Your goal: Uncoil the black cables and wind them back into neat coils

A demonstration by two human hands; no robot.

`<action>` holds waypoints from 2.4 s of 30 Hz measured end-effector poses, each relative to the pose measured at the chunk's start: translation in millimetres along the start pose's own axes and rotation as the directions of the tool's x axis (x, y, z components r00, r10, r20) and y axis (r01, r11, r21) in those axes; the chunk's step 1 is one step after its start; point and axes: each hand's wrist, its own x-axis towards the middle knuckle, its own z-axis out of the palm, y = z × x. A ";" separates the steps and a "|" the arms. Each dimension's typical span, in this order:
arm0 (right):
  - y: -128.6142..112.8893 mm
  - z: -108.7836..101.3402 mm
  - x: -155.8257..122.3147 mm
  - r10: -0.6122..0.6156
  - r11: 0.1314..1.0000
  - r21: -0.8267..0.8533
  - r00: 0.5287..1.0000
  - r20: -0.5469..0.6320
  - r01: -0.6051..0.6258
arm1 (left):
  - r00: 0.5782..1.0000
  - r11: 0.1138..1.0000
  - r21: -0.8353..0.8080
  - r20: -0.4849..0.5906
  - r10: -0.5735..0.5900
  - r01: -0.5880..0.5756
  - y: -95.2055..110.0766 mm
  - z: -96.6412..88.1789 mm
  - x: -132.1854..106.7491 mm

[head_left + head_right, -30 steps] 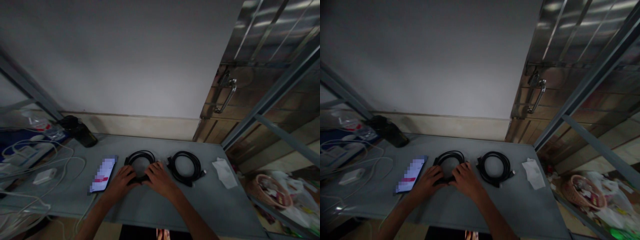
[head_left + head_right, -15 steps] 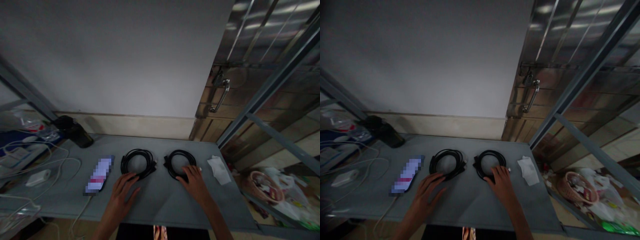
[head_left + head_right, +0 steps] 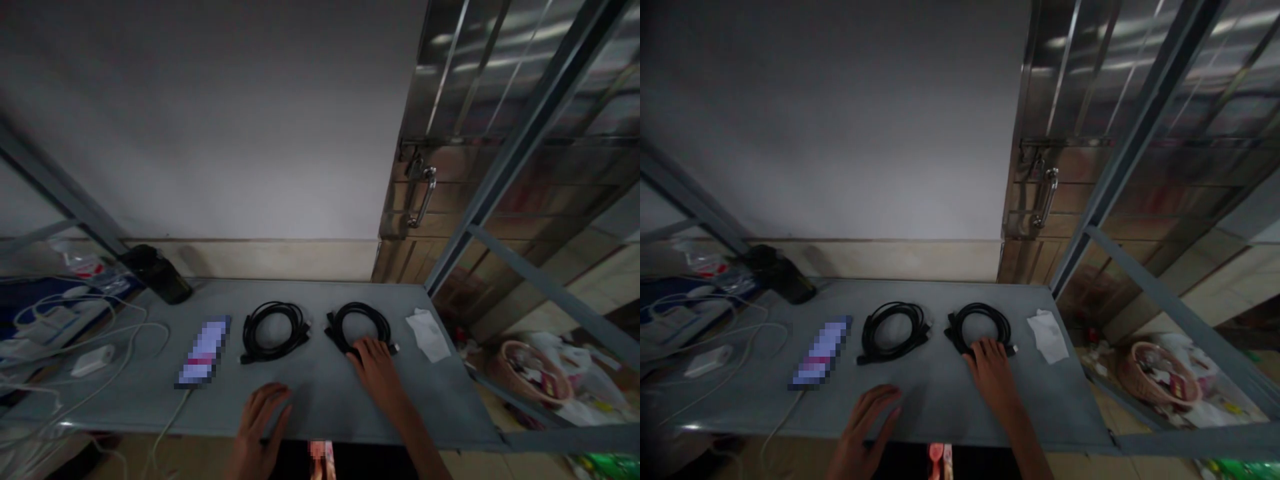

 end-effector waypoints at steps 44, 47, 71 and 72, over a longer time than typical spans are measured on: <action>-113.6 -134.5 1.6 0.426 0.549 0.810 0.903 -0.059 -0.206 | 0.776 0.136 -0.834 0.421 -0.470 0.535 118.7 -10.2 54.2; -118.3 -124.7 -9.4 0.328 0.651 0.718 0.944 0.027 -0.247 | 0.731 0.062 -0.847 0.415 -0.542 0.527 120.7 -10.5 57.6; -139.1 -112.6 -13.4 0.115 0.800 0.587 0.992 0.057 -0.126 | 0.783 0.450 -0.694 0.268 -0.561 0.561 141.4 -7.2 82.3; -137.5 -114.3 -14.5 0.154 0.761 0.629 0.986 0.063 -0.159 | 0.778 0.449 -0.693 0.265 -0.569 0.564 139.6 -8.1 82.1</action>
